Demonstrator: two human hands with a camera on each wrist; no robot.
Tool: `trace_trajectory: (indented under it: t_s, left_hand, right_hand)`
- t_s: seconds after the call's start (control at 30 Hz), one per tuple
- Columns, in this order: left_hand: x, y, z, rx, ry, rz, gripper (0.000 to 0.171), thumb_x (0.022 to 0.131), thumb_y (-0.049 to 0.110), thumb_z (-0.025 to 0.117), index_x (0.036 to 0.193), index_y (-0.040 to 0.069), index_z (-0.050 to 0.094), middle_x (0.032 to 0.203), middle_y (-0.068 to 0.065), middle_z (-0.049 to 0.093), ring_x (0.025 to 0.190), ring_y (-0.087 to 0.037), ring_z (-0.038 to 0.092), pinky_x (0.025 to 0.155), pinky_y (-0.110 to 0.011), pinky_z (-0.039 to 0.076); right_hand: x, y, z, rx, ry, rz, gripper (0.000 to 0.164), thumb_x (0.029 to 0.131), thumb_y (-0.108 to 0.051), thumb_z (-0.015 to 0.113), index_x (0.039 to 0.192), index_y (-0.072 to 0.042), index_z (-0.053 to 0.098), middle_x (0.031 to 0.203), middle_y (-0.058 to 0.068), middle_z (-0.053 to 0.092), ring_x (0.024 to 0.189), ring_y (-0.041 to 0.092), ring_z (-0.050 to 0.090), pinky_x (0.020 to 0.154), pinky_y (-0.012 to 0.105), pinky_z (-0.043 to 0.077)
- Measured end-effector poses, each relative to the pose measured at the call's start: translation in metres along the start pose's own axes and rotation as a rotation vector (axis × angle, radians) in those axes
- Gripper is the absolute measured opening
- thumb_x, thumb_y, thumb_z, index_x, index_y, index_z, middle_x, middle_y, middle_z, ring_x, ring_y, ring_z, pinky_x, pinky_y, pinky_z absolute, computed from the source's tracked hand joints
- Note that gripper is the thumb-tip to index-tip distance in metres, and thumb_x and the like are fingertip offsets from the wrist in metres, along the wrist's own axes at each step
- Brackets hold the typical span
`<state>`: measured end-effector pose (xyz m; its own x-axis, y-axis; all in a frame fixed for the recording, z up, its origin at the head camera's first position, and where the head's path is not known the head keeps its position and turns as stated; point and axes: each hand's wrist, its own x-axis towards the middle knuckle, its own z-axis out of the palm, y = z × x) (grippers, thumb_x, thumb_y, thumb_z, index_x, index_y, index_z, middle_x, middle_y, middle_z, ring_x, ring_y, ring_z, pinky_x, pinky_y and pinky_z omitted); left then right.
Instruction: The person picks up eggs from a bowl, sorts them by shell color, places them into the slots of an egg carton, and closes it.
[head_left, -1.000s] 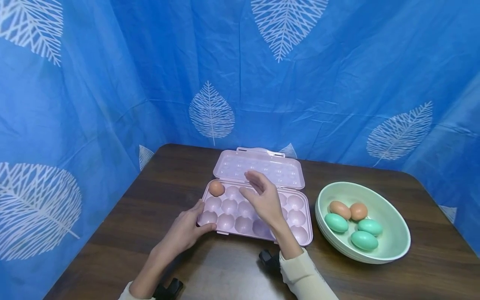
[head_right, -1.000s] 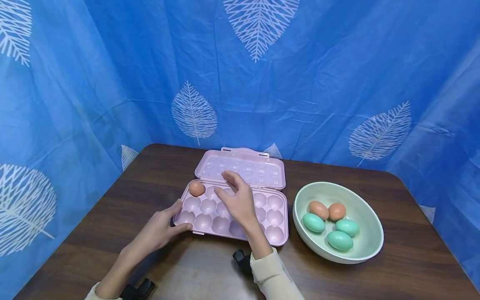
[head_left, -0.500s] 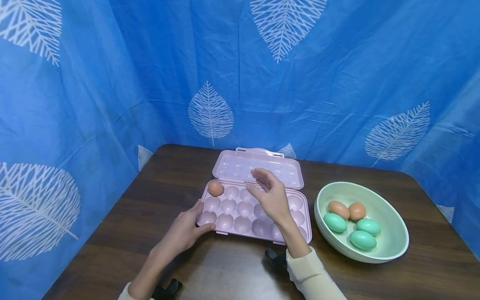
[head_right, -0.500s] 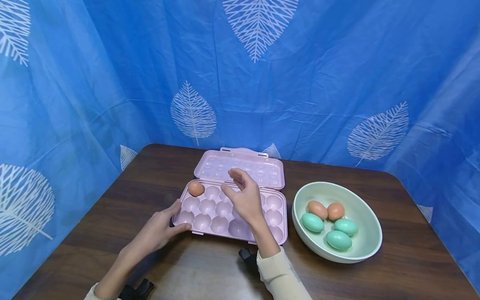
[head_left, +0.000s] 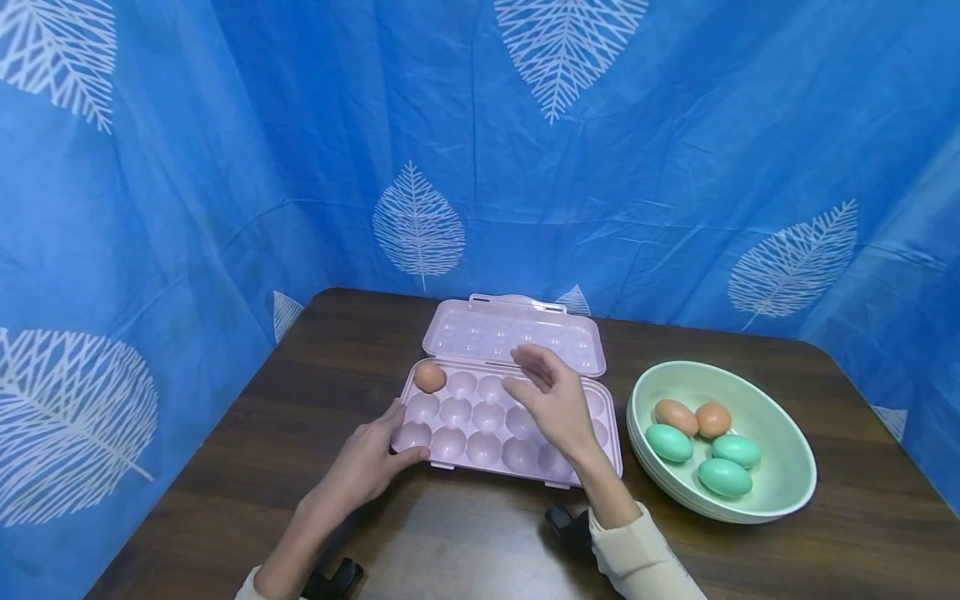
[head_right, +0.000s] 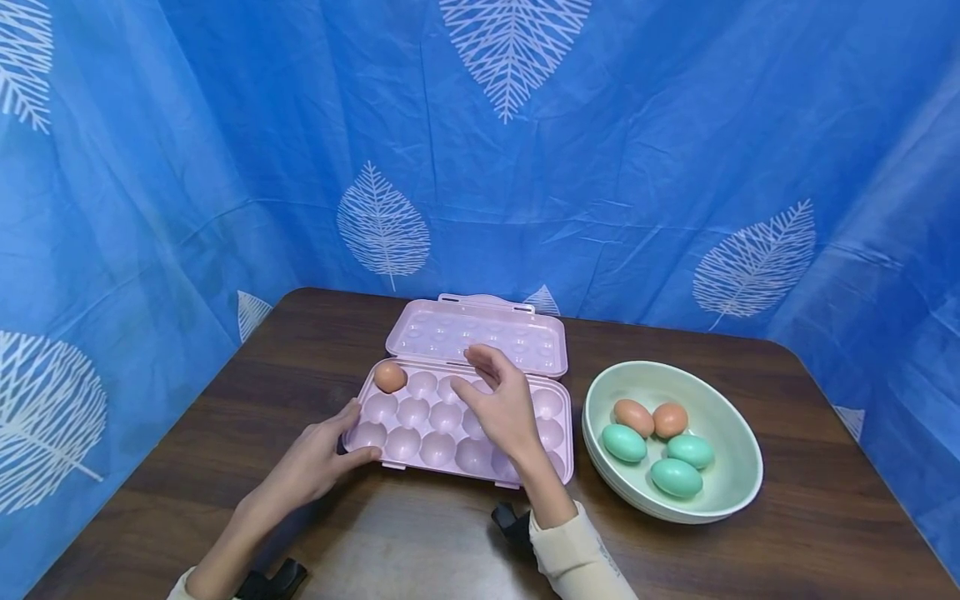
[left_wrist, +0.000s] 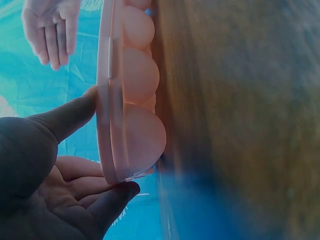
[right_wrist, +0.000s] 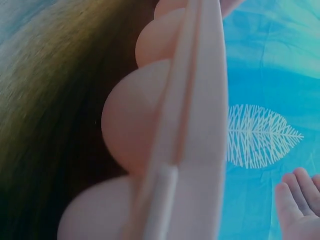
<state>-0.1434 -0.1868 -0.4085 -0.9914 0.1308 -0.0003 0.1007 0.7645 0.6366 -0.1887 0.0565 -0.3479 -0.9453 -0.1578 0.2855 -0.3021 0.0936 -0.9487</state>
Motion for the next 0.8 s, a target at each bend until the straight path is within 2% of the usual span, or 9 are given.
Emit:
trace_trajectory:
  t_s: [0.4, 0.8]
  left_hand:
    - [0.001, -0.001, -0.002, 0.012, -0.011, -0.016, 0.083, 0.078, 0.035, 0.071, 0.138, -0.005, 0.031, 0.143, -0.023, 0.026, 0.128, -0.033, 0.030, 0.101, -0.046, 0.029]
    - [0.002, 0.001, 0.000, 0.015, -0.019, -0.028, 0.084, 0.077, 0.038, 0.071, 0.139, -0.004, 0.032, 0.143, -0.022, 0.027, 0.128, -0.034, 0.031, 0.100, -0.046, 0.030]
  right_hand:
    - [-0.007, -0.014, -0.011, -0.089, 0.021, 0.009, 0.038, 0.079, 0.003, 0.066, 0.114, 0.010, 0.053, 0.111, 0.023, 0.058, 0.110, 0.032, 0.053, 0.096, 0.037, 0.040]
    - [-0.011, -0.016, -0.030, -0.123, 0.067, -0.005, 0.035, 0.080, 0.005, 0.064, 0.112, 0.012, 0.054, 0.110, 0.022, 0.059, 0.109, 0.033, 0.053, 0.096, 0.038, 0.039]
